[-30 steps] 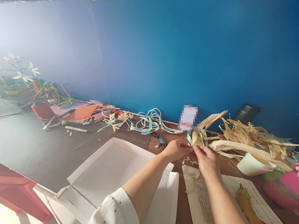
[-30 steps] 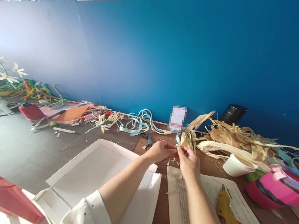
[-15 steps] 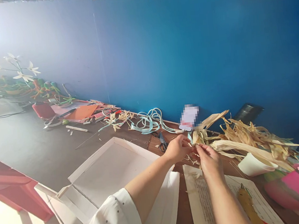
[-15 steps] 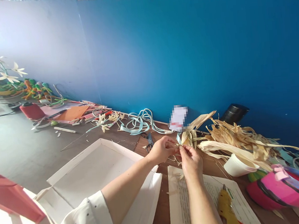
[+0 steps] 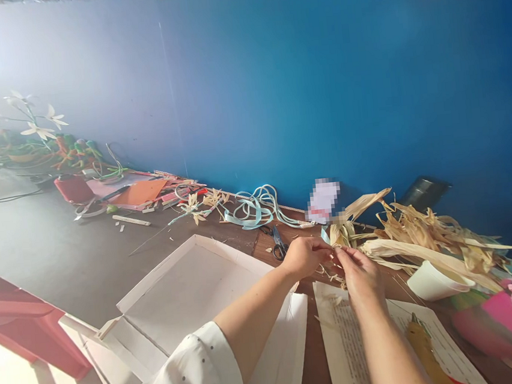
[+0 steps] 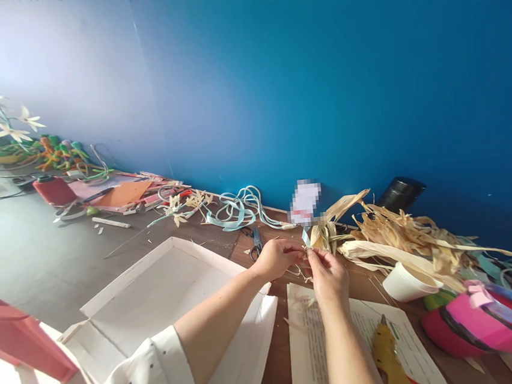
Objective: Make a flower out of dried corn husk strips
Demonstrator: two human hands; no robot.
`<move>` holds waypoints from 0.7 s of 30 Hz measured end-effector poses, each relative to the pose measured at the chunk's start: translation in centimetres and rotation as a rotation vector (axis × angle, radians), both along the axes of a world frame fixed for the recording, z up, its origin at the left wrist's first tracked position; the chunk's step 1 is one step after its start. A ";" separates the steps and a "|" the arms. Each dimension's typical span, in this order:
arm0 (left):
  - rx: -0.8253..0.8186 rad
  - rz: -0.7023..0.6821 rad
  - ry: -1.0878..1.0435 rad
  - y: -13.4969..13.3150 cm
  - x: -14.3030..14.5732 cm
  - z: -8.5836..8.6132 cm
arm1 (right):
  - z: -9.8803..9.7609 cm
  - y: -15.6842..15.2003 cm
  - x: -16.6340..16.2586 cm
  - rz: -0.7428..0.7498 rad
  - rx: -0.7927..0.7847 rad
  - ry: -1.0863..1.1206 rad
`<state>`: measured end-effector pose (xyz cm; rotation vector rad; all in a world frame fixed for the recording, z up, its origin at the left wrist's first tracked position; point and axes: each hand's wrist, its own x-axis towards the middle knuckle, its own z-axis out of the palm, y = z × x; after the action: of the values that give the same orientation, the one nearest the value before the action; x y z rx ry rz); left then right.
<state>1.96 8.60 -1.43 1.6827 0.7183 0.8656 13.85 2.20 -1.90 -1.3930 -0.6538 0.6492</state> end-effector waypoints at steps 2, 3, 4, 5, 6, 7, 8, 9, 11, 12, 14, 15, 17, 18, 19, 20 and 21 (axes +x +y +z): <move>-0.013 0.013 -0.002 0.0 0.0 0.0 | 0.1 -0.1 -0.1 -0.001 0.000 -0.003; -0.015 0.018 -0.004 0.0 0.0 0.1 | 0.1 -0.1 -0.1 -0.002 0.000 -0.003; -0.019 0.020 -0.007 0.0 0.0 0.2 | 0.2 -0.1 -0.1 -0.003 0.000 -0.003; -0.025 0.021 -0.011 -0.1 0.0 0.3 | 0.2 -0.1 -0.1 -0.003 -0.001 -0.003; -0.033 0.019 -0.016 -0.1 0.0 0.4 | 0.2 -0.1 -0.1 -0.002 -0.001 -0.003; -0.046 0.019 -0.022 -0.2 0.0 0.5 | 0.2 -0.1 -0.2 0.000 -0.002 -0.002; -0.060 0.018 -0.028 -0.2 0.0 0.6 | 0.3 -0.1 -0.2 0.003 -0.002 -0.001; -0.073 0.017 -0.034 -0.2 0.0 0.6 | 0.3 -0.1 -0.2 0.007 -0.002 -0.001; -0.101 0.008 -0.044 -0.3 0.0 0.7 | 0.3 -0.1 -0.2 0.014 -0.002 0.000; -0.113 0.002 -0.048 -0.2 0.0 0.7 | 0.3 -0.1 -0.1 0.017 -0.001 0.001; -0.122 -0.010 -0.048 -0.2 0.0 0.7 | 0.3 -0.1 -0.1 0.023 -0.001 0.005; -0.119 -0.014 -0.047 -0.2 0.0 0.7 | 0.2 -0.1 0.0 0.025 -0.001 0.007; -0.099 -0.016 -0.042 -0.2 -0.1 0.6 | 0.0 0.0 0.2 0.027 0.000 0.008; -0.087 -0.014 -0.038 -0.2 -0.1 0.6 | -0.1 0.0 0.2 0.028 0.000 0.006; -0.073 -0.012 -0.032 -0.2 -0.1 0.5 | -0.2 0.0 0.3 0.030 -0.001 0.003; -0.056 -0.011 -0.024 -0.1 -0.1 0.5 | -0.3 0.0 0.4 0.032 -0.001 -0.001; -0.037 -0.009 -0.012 -0.1 -0.1 0.4 | -0.3 0.1 0.4 0.036 0.000 -0.006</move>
<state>1.84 8.47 -1.02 1.6460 0.7136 0.8504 14.28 2.26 -2.24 -1.3862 -0.6845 0.6739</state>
